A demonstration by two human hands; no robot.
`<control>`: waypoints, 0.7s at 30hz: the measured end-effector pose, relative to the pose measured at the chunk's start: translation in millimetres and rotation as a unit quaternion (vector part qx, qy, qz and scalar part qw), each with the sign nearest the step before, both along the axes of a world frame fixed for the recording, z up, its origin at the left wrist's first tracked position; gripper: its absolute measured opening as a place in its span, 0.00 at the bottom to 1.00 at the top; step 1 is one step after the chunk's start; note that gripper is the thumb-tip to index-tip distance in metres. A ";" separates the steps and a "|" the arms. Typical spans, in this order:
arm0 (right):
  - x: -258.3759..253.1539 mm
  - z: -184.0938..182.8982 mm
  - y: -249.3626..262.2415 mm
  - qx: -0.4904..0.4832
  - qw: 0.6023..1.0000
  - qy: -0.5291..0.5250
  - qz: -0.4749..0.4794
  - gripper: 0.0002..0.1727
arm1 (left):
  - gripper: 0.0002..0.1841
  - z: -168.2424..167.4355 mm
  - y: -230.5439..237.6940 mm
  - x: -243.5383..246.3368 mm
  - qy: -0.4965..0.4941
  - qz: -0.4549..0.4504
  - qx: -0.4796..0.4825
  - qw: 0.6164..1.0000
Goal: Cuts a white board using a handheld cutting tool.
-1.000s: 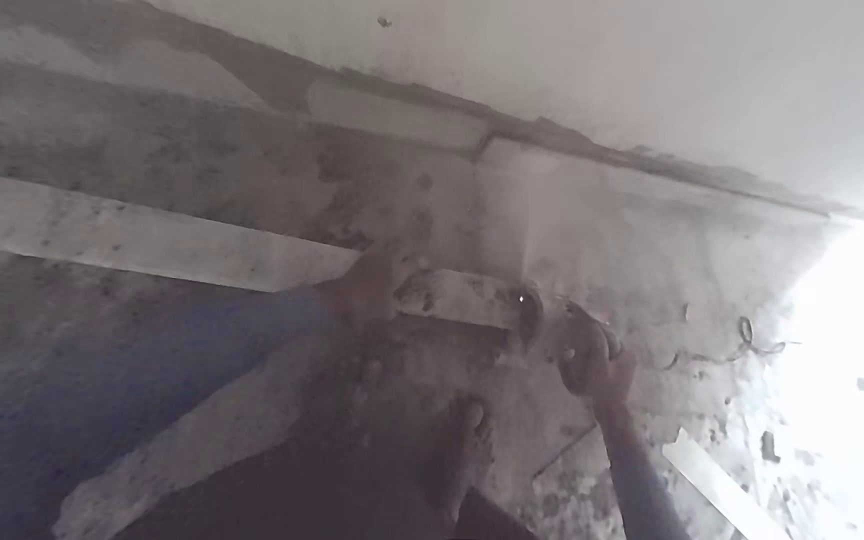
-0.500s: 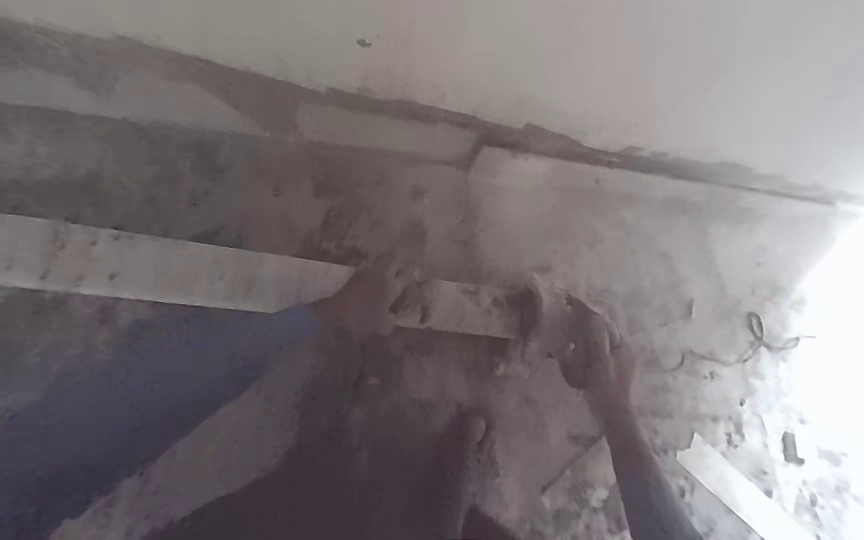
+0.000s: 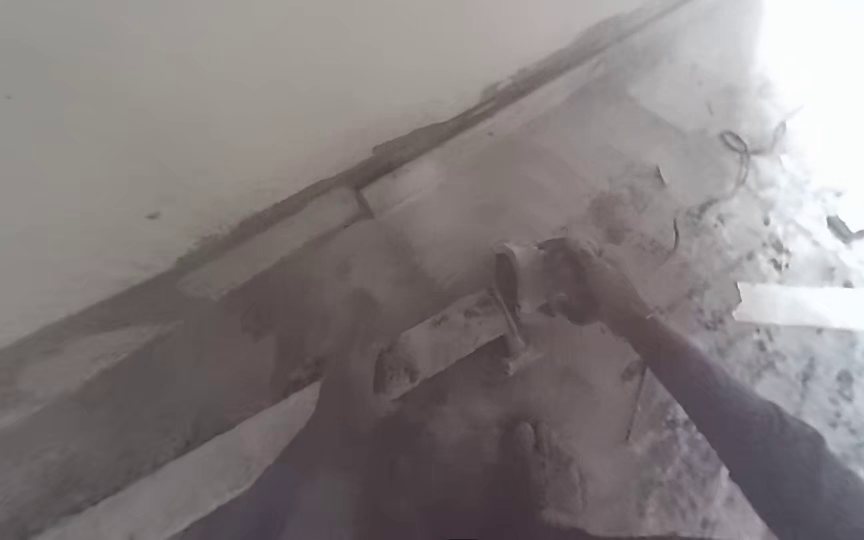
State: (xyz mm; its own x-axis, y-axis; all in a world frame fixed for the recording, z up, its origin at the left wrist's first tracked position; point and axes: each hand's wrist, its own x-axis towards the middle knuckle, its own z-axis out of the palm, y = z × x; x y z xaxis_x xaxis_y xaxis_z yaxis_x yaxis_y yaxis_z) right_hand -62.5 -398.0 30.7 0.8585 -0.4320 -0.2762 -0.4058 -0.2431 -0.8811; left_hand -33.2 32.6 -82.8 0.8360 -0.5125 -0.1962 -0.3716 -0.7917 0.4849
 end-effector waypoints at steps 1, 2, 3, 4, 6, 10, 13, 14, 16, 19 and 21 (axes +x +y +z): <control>-5.5 1.1 -9.3 0.030 0.999 0.033 -0.026 0.25 | 0.55 1.5 -1.3 4.9 0.015 -0.010 0.020 1.000; -11.3 1.6 -18.2 0.060 0.995 0.061 -0.048 0.26 | 0.54 6.2 -3.9 11.9 0.046 -0.016 0.048 0.998; -17.5 3.2 -26.3 0.088 0.990 0.085 -0.071 0.25 | 0.50 16.8 -10.2 19.6 0.089 -0.011 0.070 0.994; -23.6 6.3 -32.9 0.114 0.984 0.103 -0.088 0.25 | 0.46 29.6 -19.6 28.0 0.137 -0.001 0.103 0.985; -34.5 8.5 -49.0 0.143 0.975 0.137 -0.105 0.26 | 0.40 51.7 -40.0 43.3 0.201 0.004 0.152 0.968; -52.9 15.6 -76.5 0.135 0.965 0.189 -0.122 0.27 | 0.37 73.6 -64.1 63.4 0.203 -0.043 0.176 0.962; -73.1 -24.2 -113.6 0.212 0.974 0.073 -0.021 0.27 | 0.31 45.2 -51.6 90.3 0.294 -0.095 0.205 0.929; -76.3 -40.0 -125.5 0.244 0.969 0.043 0.013 0.26 | 0.33 31.7 -51.7 97.6 0.334 -0.106 0.244 0.904; -60.6 -12.4 -119.4 0.174 0.970 0.159 -0.062 0.23 | 0.36 13.1 -62.8 101.5 0.367 -0.092 0.264 0.887; -32.0 17.3 -124.3 0.058 0.929 0.360 -0.067 0.18 | 0.30 20.8 -100.7 97.9 0.409 -0.055 0.212 0.886; -33.1 12.8 -129.4 0.061 0.929 0.364 -0.037 0.14 | 0.29 47.2 -135.2 107.0 0.430 -0.094 0.296 0.848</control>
